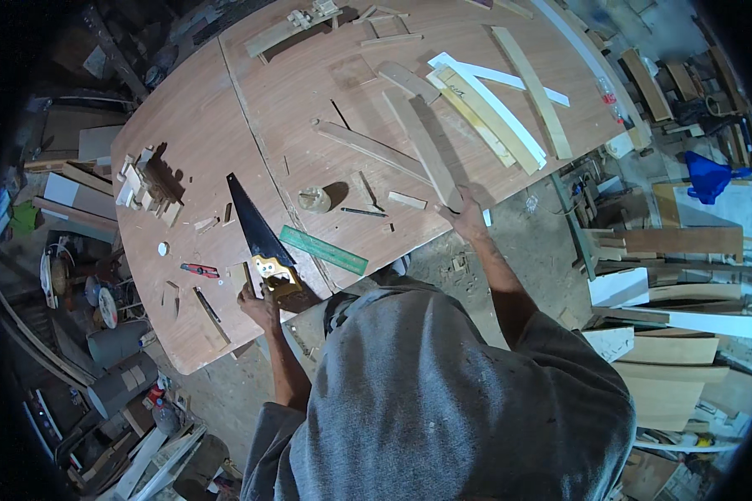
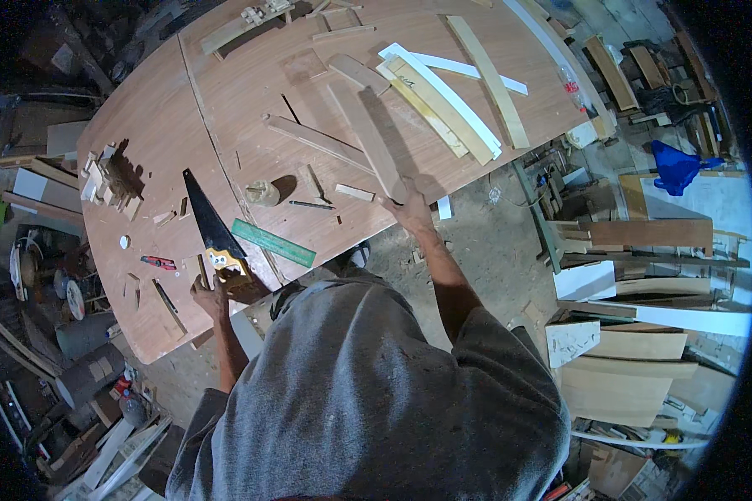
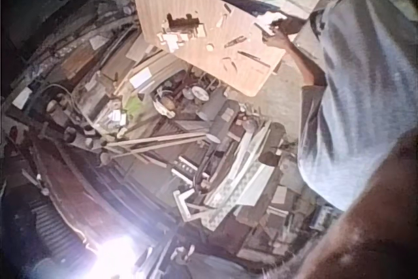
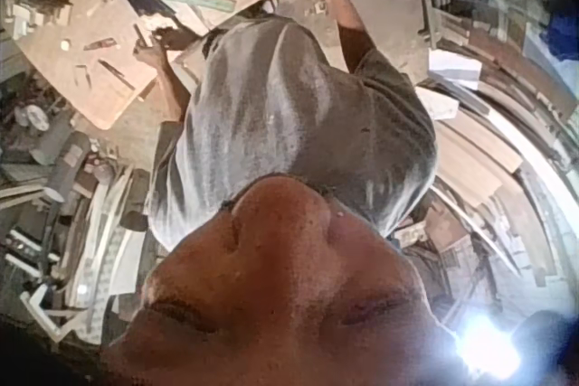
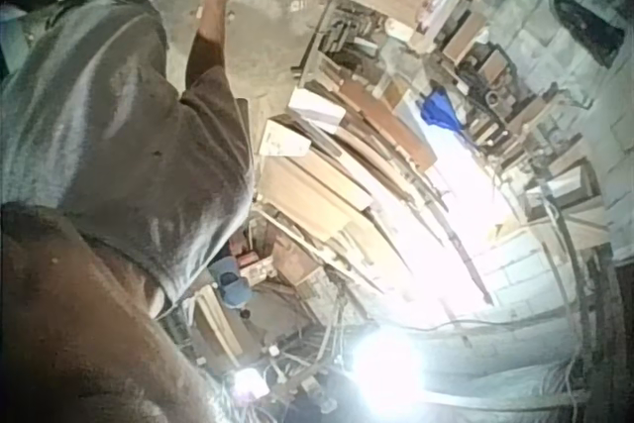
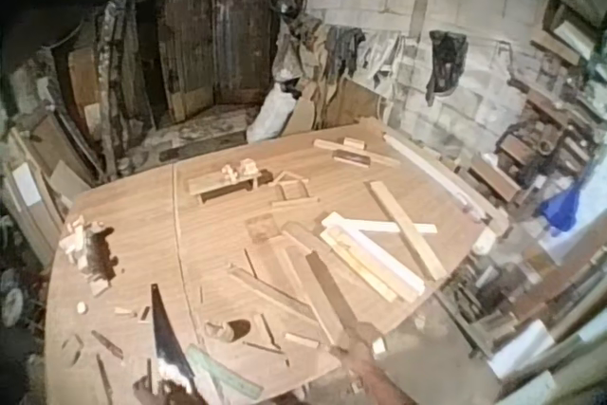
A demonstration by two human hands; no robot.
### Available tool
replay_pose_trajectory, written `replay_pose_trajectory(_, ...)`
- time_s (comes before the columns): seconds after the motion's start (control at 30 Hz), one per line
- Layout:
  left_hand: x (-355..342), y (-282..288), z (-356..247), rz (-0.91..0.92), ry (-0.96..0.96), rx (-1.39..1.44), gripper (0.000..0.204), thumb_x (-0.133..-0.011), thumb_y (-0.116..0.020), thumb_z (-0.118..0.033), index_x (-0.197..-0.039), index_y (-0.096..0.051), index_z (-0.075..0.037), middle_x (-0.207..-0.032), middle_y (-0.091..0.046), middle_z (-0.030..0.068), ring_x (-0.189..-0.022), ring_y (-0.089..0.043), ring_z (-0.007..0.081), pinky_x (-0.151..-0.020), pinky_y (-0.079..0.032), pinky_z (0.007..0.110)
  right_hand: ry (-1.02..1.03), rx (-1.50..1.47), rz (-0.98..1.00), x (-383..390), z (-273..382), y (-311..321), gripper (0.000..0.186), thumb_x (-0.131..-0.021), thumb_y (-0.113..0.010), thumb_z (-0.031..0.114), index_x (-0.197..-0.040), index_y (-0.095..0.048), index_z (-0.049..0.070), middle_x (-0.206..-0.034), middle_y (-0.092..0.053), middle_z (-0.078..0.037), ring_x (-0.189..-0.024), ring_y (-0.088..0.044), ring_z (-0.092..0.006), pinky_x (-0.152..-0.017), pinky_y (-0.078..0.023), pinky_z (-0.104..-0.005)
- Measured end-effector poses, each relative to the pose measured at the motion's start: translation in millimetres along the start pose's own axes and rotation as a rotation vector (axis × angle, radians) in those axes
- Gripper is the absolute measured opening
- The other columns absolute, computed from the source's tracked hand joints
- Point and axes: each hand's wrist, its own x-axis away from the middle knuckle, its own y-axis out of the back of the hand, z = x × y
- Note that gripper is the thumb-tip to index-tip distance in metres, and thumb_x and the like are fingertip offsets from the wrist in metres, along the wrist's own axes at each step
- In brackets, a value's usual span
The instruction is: The person marks measurements on wooden pieces with a pencil, aligns and fits the pieces together by hand, and saws a wooden plank with a handsaw.
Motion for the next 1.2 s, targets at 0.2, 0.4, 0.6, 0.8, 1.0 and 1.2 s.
replay_pose_trajectory(0.2,42.5,6.8,1.8,-0.029,0.051,0.093,0.057,-0.079,-0.069,-0.026,-0.121,-0.054,0.009,-0.117,-0.049,0.0308,-0.109,-0.05,0.0436,-0.096,-0.041,0.049,0.124,0.38,0.124,-58.1,0.8,11.2,0.067,-0.076,-0.073,0.032,-0.131,-0.047,0.003,-0.117,-0.061,-0.023,-0.105,-0.06,-0.041,-0.09,-0.049,-0.0466)
replay_pose_trajectory(0.4,73.6,26.7,22.6,-0.091,0.118,0.053,0.054,-0.08,-0.07,-0.023,-0.122,-0.054,0.007,-0.12,-0.048,0.0298,-0.112,-0.049,0.0435,-0.099,-0.038,0.048,0.282,0.484,0.291,-106.4,-11.1,-16.6,0.065,-0.074,-0.074,0.029,-0.13,-0.05,0.004,-0.118,-0.06,-0.023,-0.113,-0.056,-0.0391,-0.093,-0.047,-0.0463)
replay_pose_trajectory(0.6,86.3,46.7,22.0,-0.13,0.219,0.078,0.048,-0.084,-0.067,-0.02,-0.123,-0.054,0.004,-0.121,-0.051,0.0258,-0.111,-0.052,0.0383,-0.096,-0.042,0.045,0.088,0.397,0.415,-104.8,-3.5,-23.3,0.062,-0.073,-0.075,0.027,-0.126,-0.053,0.003,-0.117,-0.06,-0.024,-0.113,-0.056,-0.0395,-0.093,-0.047,-0.0452)
replay_pose_trajectory(0.8,49.1,63.0,-88.7,0.018,0.135,0.525,0.039,-0.089,-0.065,-0.018,-0.121,-0.057,0.002,-0.106,-0.063,0.0156,-0.091,-0.061,0.0231,-0.081,-0.049,0.036,-0.097,-0.263,0.614,-66.3,-11.4,10.5,0.047,-0.082,-0.07,0.023,-0.123,-0.058,0.003,-0.107,-0.063,-0.013,-0.11,-0.055,-0.0246,-0.094,-0.046,-0.0379)
replay_pose_trajectory(1.0,24.8,9.3,-237.1,0.658,-0.021,0.93,0.036,-0.092,-0.063,-0.02,-0.123,-0.058,-0.003,-0.105,-0.065,0.0082,-0.09,-0.062,0.0154,-0.077,-0.051,0.031,-0.412,-0.757,0.521,9.1,16.4,35.9,0.046,-0.087,-0.063,0.015,-0.129,-0.051,-0.001,-0.106,-0.064,-0.013,-0.094,-0.062,-0.0206,-0.078,-0.052,-0.0347)
replay_pose_trajectory(1.2,32.0,-11.9,-345.1,1.001,0.398,1.372,0.038,-0.095,-0.062,-0.029,-0.125,-0.05,-0.008,-0.098,-0.06,0.0025,-0.086,-0.059,0.0141,-0.078,-0.05,0.033,-0.324,-0.926,0.625,46.7,45.7,41.4,0.052,-0.083,-0.065,0.012,-0.129,-0.048,-0.003,-0.112,-0.062,-0.013,-0.101,-0.061,-0.0222,-0.087,-0.049,-0.0348)
